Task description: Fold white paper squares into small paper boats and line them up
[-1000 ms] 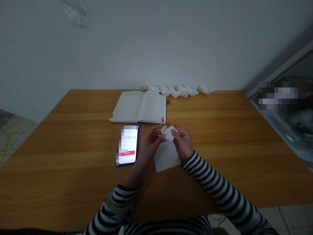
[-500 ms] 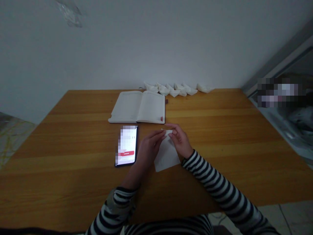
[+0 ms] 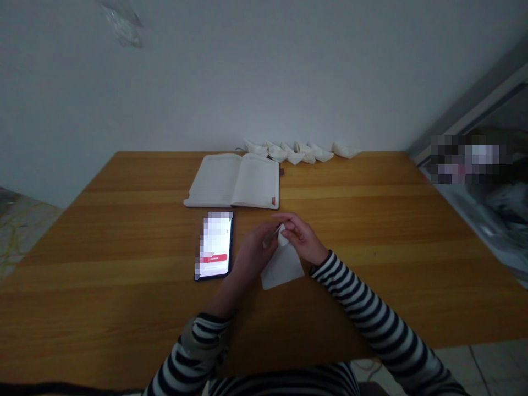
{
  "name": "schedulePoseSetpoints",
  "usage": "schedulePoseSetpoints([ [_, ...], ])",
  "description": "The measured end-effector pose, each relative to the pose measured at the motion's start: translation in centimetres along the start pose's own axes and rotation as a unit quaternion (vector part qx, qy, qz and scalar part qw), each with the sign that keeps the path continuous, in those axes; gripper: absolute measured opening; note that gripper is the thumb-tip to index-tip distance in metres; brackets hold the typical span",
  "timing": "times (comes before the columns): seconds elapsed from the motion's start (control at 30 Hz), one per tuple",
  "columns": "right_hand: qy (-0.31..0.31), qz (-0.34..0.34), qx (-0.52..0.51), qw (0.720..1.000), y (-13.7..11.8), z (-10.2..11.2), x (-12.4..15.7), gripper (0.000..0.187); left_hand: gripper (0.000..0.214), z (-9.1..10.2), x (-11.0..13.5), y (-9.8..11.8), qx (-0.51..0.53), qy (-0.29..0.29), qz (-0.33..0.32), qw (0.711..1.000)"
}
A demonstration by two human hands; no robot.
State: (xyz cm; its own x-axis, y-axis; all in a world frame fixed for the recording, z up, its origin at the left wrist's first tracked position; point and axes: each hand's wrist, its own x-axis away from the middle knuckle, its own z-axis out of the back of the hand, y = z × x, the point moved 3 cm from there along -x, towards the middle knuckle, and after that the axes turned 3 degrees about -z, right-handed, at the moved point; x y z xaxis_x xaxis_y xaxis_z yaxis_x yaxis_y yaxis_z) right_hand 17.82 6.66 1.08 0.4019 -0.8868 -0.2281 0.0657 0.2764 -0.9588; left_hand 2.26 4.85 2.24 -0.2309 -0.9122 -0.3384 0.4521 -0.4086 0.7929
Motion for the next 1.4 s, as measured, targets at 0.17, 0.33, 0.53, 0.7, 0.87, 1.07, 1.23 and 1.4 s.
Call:
schedulePoseSetpoints([
  [0.17, 0.155, 0.011, 0.199, 0.968, -0.5, 0.3, 0.1, 0.023, 0.021, 0.5, 0.2, 0.3, -0.148, 0.041, 0.033, 0.988],
  [0.33, 0.172, -0.012, 0.194, 0.966, -0.5, -0.6, 0.5, 0.035, 0.029, 0.2, 0.5, 0.6, -0.244, -0.002, 0.136, 0.960],
  [0.53, 0.205, -0.019, 0.267, 0.941, -0.7, -1.5, 1.1, 0.061, 0.014, -0.2, 0.8, 0.6, -0.318, -0.069, 0.068, 0.943],
  [0.7, 0.181, 0.035, 0.352, 0.918, -1.2, -1.9, 1.3, 0.038, 0.025, 0.0, 1.0, 0.1, -0.233, 0.033, 0.033, 0.971],
  [0.87, 0.212, -0.027, 0.174, 0.961, 0.5, -0.9, 1.0, 0.021, 0.020, 0.5, 0.6, -0.1, -0.042, 0.083, 0.070, 0.993],
  [1.07, 0.245, -0.087, -0.022, 0.965, 2.0, -0.4, 0.7, 0.024, 0.029, 0.2, 0.3, -0.7, 0.085, 0.052, 0.133, 0.986],
  [1.23, 0.202, -0.063, -0.022, 0.977, 1.4, 0.2, 0.5, 0.022, 0.046, 0.2, 0.1, -1.4, 0.135, 0.009, 0.128, 0.982],
  [1.4, 0.083, -0.069, -0.082, 0.991, 1.3, 0.6, 0.1, 0.033, 0.055, 1.1, -0.3, -1.6, 0.078, 0.014, 0.082, 0.993],
])
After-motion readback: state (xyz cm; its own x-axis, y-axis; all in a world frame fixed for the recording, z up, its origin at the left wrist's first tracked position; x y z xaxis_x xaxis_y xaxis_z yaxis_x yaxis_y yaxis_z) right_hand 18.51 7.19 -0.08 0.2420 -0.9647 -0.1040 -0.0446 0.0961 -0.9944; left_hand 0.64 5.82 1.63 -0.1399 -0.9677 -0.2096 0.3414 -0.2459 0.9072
